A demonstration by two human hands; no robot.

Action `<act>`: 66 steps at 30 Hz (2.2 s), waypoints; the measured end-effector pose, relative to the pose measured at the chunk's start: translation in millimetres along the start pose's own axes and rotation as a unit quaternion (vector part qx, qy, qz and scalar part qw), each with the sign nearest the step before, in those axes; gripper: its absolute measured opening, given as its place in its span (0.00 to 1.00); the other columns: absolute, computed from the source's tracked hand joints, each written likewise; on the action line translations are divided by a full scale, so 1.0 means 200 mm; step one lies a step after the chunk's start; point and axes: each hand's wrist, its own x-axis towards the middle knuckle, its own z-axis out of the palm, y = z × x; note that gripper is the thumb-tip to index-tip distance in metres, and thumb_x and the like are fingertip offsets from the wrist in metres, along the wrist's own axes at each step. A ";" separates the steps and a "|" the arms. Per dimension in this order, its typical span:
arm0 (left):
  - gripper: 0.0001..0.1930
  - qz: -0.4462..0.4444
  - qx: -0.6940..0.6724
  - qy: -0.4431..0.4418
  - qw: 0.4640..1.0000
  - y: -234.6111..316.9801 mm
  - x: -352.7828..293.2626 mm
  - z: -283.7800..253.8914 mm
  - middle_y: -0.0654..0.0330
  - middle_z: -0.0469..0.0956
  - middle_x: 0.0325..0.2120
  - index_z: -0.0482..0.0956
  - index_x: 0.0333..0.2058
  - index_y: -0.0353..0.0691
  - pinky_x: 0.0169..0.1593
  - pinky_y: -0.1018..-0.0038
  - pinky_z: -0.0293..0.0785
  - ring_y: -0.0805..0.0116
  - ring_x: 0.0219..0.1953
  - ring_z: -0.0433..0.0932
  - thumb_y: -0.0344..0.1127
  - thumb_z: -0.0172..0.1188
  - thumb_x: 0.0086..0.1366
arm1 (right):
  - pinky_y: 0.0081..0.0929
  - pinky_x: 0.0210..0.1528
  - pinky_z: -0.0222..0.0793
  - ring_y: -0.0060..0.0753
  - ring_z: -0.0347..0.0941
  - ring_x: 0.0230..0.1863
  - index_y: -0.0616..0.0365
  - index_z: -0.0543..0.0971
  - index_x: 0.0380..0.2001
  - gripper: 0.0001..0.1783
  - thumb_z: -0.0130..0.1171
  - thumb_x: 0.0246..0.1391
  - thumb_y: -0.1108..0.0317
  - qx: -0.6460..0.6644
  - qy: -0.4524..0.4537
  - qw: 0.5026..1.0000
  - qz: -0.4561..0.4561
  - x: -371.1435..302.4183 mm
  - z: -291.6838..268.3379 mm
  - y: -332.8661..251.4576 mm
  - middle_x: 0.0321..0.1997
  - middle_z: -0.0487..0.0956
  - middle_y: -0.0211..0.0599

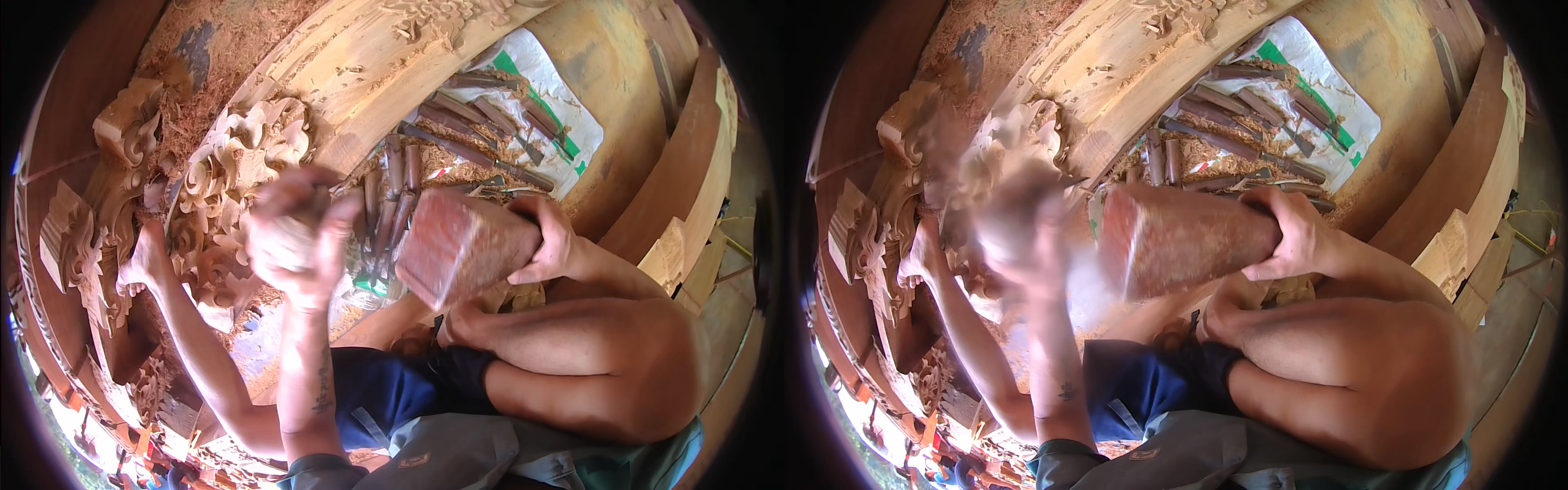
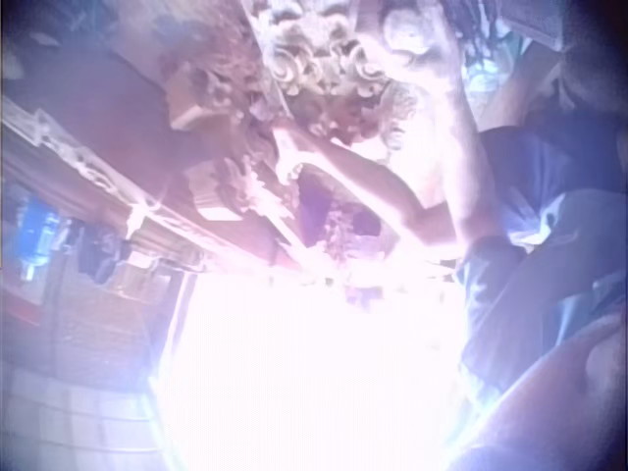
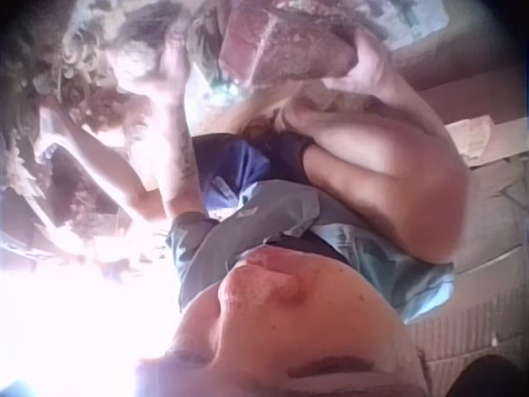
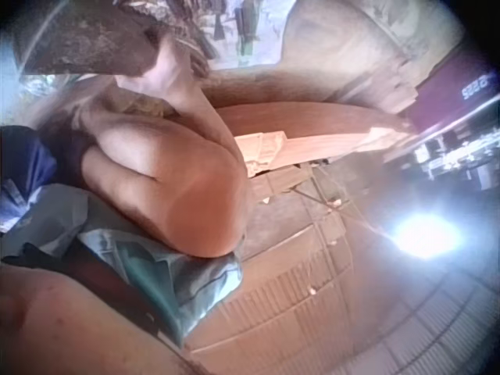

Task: The person carves a large wooden panel using a chisel and mallet, creating ornate floral patterns. They repeatedly strike the chisel to remove wood shavings and occasionally clear debris from the work surface.

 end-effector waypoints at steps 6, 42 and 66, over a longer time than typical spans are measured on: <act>0.18 0.052 0.018 -0.060 0.997 -0.01 -0.12 0.21 0.62 0.75 0.27 0.80 0.37 0.39 0.35 0.62 0.73 0.62 0.29 0.75 0.28 0.78 0.48 | 0.44 0.41 0.77 0.58 0.81 0.37 0.70 0.70 0.52 0.54 0.80 0.32 0.38 0.026 -0.004 0.999 0.025 -0.13 0.02 0.00 0.41 0.80 0.57; 0.18 0.053 0.033 0.081 0.995 -0.19 -0.08 0.17 0.63 0.74 0.26 0.80 0.32 0.40 0.35 0.65 0.67 0.62 0.29 0.75 0.32 0.77 0.42 | 0.35 0.34 0.78 0.43 0.82 0.34 0.72 0.70 0.50 0.49 0.83 0.36 0.47 -0.005 0.016 0.996 -0.083 0.16 0.08 -0.07 0.42 0.81 0.52; 0.10 -0.073 -0.022 0.141 0.987 -0.19 0.02 0.13 0.58 0.75 0.22 0.76 0.25 0.41 0.38 0.62 0.70 0.54 0.28 0.76 0.32 0.71 0.52 | 0.38 0.40 0.75 0.43 0.81 0.38 0.67 0.70 0.46 0.37 0.77 0.35 0.61 -0.157 -0.132 0.960 0.191 0.44 -0.13 -0.44 0.37 0.81 0.47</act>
